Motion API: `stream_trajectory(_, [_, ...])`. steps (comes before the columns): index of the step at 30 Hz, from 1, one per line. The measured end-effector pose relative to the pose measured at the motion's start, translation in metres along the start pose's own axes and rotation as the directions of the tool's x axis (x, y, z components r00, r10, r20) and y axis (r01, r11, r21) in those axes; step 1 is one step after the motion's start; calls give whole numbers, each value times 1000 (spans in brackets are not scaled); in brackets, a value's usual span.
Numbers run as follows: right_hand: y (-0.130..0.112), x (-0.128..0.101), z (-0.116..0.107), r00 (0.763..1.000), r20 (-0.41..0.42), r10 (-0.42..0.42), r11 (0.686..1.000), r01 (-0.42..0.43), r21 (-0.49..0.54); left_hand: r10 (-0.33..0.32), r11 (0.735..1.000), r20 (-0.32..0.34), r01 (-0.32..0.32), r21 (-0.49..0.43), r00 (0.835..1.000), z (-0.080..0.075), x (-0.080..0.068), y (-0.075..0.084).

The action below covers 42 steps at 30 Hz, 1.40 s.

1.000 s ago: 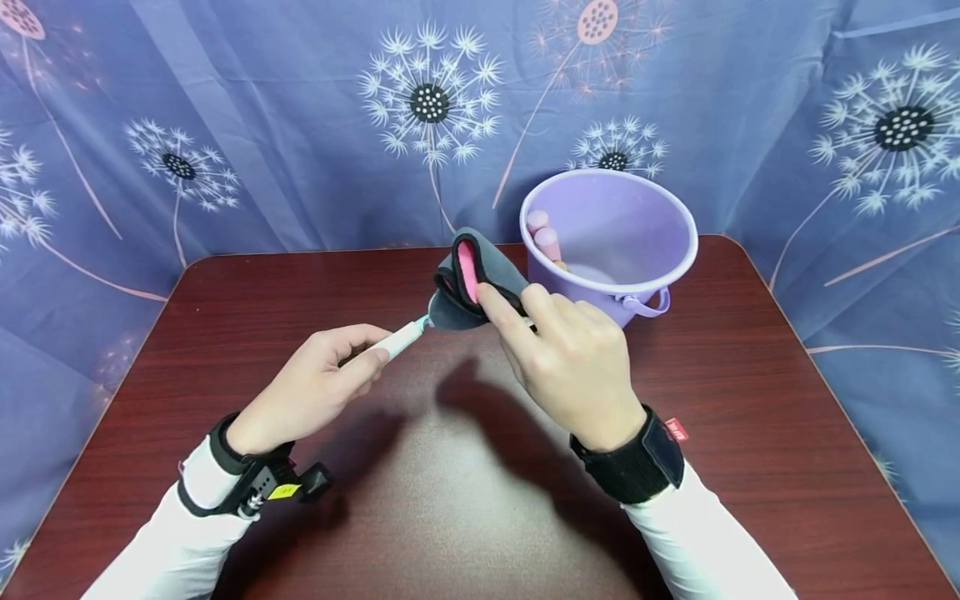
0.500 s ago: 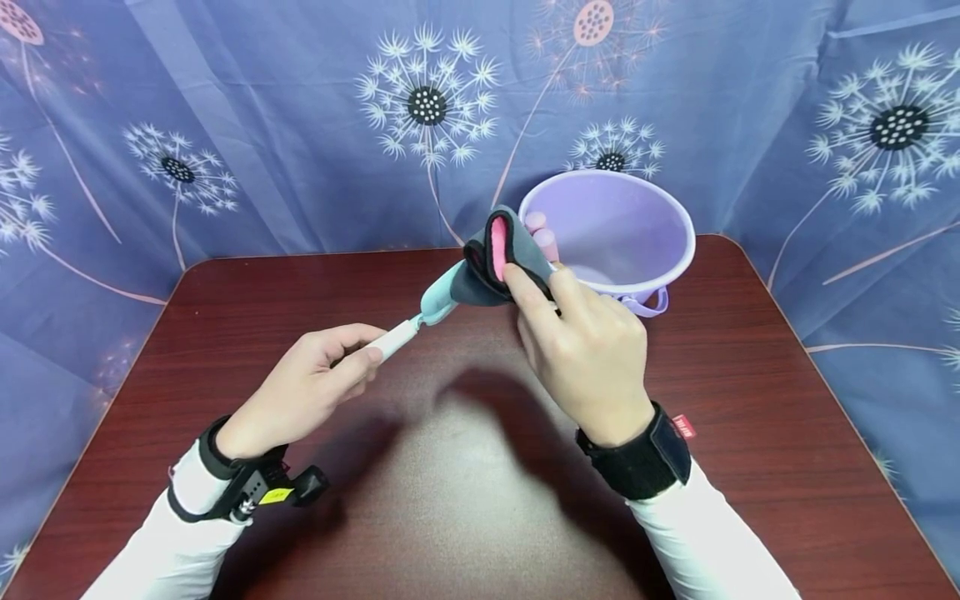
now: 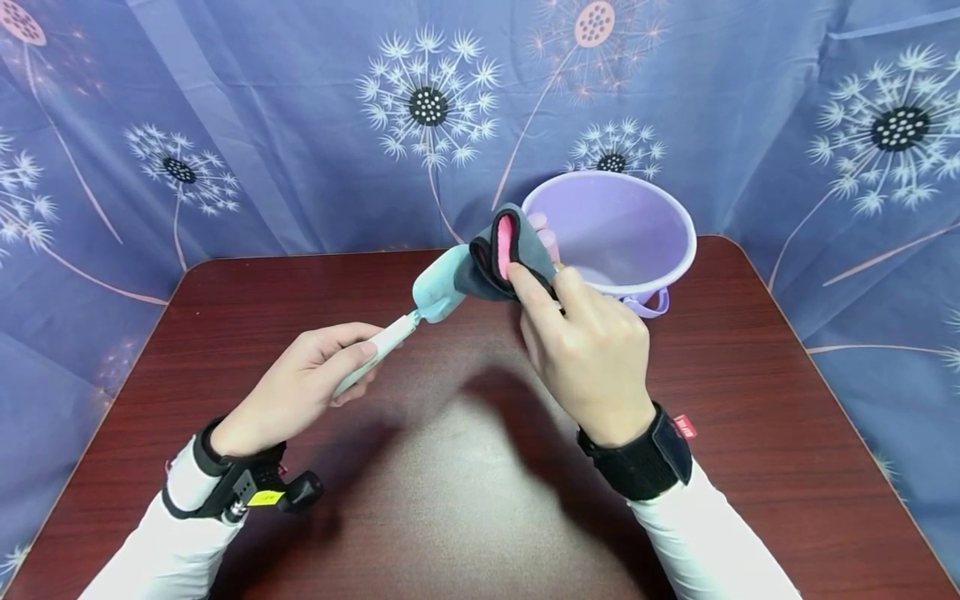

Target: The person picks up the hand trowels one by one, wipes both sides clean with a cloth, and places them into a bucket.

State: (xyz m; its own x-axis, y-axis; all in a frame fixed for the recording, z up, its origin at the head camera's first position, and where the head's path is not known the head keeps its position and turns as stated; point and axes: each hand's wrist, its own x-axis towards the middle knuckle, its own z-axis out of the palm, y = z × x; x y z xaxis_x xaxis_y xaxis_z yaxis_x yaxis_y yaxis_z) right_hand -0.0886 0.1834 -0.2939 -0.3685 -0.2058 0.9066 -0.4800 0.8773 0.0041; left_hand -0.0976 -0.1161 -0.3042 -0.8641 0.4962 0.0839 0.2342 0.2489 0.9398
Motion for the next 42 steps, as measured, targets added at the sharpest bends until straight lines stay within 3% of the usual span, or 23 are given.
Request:
stream_trajectory(14, [-8,-1,3,987,22,-160,984,157,80,-1,997,-25,3,73,1000,3,1,-1])
stream_trajectory(25, [-13,1,2,971,19,-240,962,235,142,-9,996,-24,11,90,1000,4,1,-2])
stream_trajectory(42, [-11,0,0,952,55,-302,942,289,171,-23,999,6,23,-39,1000,0,1,0])
